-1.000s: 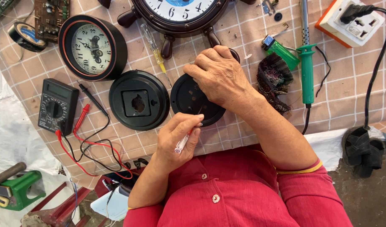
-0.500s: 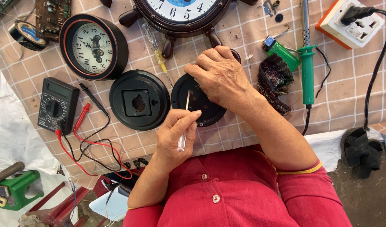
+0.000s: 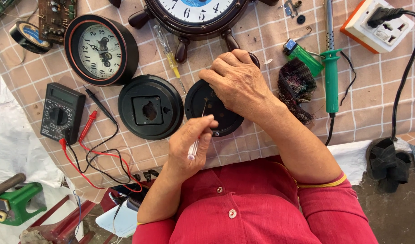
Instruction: The person works on the back of a disassembled clock, using a screwdriver to tighten screws and a soldering iron to work on the internal components. They also handle a small white electronic component and a multimeter is visible on the table.
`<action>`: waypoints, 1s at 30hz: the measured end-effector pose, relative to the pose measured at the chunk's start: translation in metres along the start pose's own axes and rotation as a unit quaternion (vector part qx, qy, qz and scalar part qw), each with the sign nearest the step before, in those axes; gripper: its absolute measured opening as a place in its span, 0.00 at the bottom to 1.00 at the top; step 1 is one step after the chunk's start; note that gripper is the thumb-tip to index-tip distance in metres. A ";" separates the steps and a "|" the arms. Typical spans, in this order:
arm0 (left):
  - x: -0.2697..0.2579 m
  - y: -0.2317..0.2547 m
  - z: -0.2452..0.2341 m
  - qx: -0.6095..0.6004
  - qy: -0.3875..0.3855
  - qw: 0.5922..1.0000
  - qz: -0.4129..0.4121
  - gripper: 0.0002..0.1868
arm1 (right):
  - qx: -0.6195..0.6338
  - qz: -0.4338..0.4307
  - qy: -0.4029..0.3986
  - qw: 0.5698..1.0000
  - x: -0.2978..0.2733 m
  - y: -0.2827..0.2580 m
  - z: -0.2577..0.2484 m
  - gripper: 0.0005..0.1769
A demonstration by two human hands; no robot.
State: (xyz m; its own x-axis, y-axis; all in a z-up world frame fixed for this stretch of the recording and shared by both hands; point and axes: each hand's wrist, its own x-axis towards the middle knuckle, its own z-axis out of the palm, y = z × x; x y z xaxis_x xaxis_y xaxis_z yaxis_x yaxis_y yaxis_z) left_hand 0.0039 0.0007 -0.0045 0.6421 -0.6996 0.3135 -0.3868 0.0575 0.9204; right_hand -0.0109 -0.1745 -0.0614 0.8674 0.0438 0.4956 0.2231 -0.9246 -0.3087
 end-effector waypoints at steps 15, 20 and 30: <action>-0.002 -0.009 -0.003 0.122 0.037 0.991 -0.042 0.12 | 0.006 0.013 -0.015 1.000 0.002 -0.003 -0.004 0.07; -0.002 -0.010 -0.006 0.123 0.056 0.990 -0.040 0.12 | 0.010 0.008 -0.025 1.000 0.002 -0.002 -0.006 0.07; -0.001 -0.013 -0.009 0.129 0.090 0.988 -0.007 0.09 | 0.011 0.008 -0.033 0.999 0.002 -0.002 -0.007 0.11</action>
State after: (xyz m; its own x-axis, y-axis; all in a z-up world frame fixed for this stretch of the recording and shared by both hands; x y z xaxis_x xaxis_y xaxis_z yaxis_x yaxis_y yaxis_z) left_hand 0.0137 0.0074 -0.0143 0.7467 -0.5603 0.3585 -0.5174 -0.1506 0.8424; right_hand -0.0127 -0.1750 -0.0536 0.8985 0.0552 0.4355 0.2184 -0.9167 -0.3346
